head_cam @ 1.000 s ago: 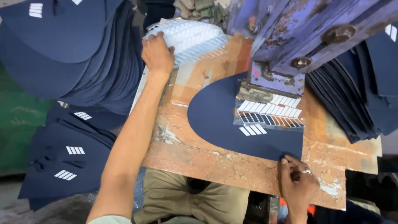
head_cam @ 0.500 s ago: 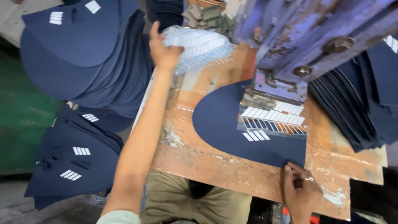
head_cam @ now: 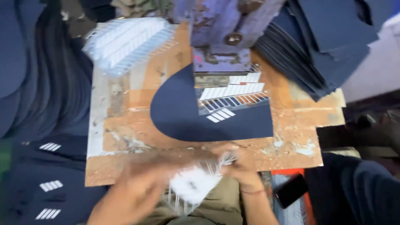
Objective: Place pattern sheets onto fabric pieces and fuse them using a heat press machine.
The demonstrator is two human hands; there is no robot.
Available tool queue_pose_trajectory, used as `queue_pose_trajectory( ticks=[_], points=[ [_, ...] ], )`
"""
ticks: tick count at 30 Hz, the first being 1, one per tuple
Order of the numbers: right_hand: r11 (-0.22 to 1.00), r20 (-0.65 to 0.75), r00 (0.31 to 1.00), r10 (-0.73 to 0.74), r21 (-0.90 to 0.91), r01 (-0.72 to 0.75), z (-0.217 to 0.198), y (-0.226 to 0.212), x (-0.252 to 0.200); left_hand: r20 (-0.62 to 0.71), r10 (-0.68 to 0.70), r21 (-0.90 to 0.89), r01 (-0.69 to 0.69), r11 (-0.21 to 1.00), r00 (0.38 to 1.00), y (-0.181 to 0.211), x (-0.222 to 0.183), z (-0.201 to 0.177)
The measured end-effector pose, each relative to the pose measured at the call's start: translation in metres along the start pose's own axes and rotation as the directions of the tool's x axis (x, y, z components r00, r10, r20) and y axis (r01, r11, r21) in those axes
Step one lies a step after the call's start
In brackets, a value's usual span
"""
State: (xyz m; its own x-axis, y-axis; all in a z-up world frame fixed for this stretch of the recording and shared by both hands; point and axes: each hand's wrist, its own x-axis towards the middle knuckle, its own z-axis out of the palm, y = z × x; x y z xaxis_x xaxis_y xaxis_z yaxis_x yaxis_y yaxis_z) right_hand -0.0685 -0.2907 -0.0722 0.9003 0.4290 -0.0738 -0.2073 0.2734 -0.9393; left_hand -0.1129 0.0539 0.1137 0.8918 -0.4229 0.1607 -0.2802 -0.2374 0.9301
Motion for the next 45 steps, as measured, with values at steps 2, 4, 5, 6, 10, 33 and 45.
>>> queue_pose_trajectory(
  ticks=[2, 4, 5, 6, 10, 33, 45],
  points=[
    [0.989, -0.216, 0.976, -0.034, -0.148, 0.001, -0.046, -0.007, -0.032, 0.010, -0.350, -0.072, 0.350, 0.934, 0.937, -0.031, 0.027, 0.000],
    [0.661, -0.391, 0.823, -0.413, -0.750, -0.025, -0.024, -0.110, -0.037, -0.315, -0.111, 0.304, 0.211, 0.929, 0.942, -0.051, 0.077, -0.008],
    [0.653, -0.396, 0.816, -0.421, -0.756, -0.030, -0.045, -0.125, -0.042, -0.308, -0.102, 0.298, 0.198, 0.934, 0.946, -0.078, 0.100, -0.008],
    [0.581, -0.475, 0.800, -0.367, -0.788, -0.202, -0.064, -0.139, -0.047, -0.365, 0.038, 0.424, 0.130, 0.896, 0.930, -0.103, 0.122, -0.007],
    [0.132, -0.535, 0.745, -0.399, -0.837, -0.531, -0.101, -0.175, -0.059, -0.411, -0.112, 0.513, 0.331, 0.792, 0.905, -0.126, 0.194, 0.011],
    [0.300, -0.216, 0.448, -0.868, -0.946, 0.126, -0.112, -0.325, 0.117, -0.601, -0.335, 0.713, 0.676, 0.186, 0.726, -0.176, -0.091, -0.097],
    [0.116, 0.449, 0.893, -0.025, -0.886, 0.448, 0.045, -0.152, -0.046, 0.037, -0.379, -0.159, 0.379, 0.911, 0.925, -0.111, 0.088, -0.025]
  ],
)
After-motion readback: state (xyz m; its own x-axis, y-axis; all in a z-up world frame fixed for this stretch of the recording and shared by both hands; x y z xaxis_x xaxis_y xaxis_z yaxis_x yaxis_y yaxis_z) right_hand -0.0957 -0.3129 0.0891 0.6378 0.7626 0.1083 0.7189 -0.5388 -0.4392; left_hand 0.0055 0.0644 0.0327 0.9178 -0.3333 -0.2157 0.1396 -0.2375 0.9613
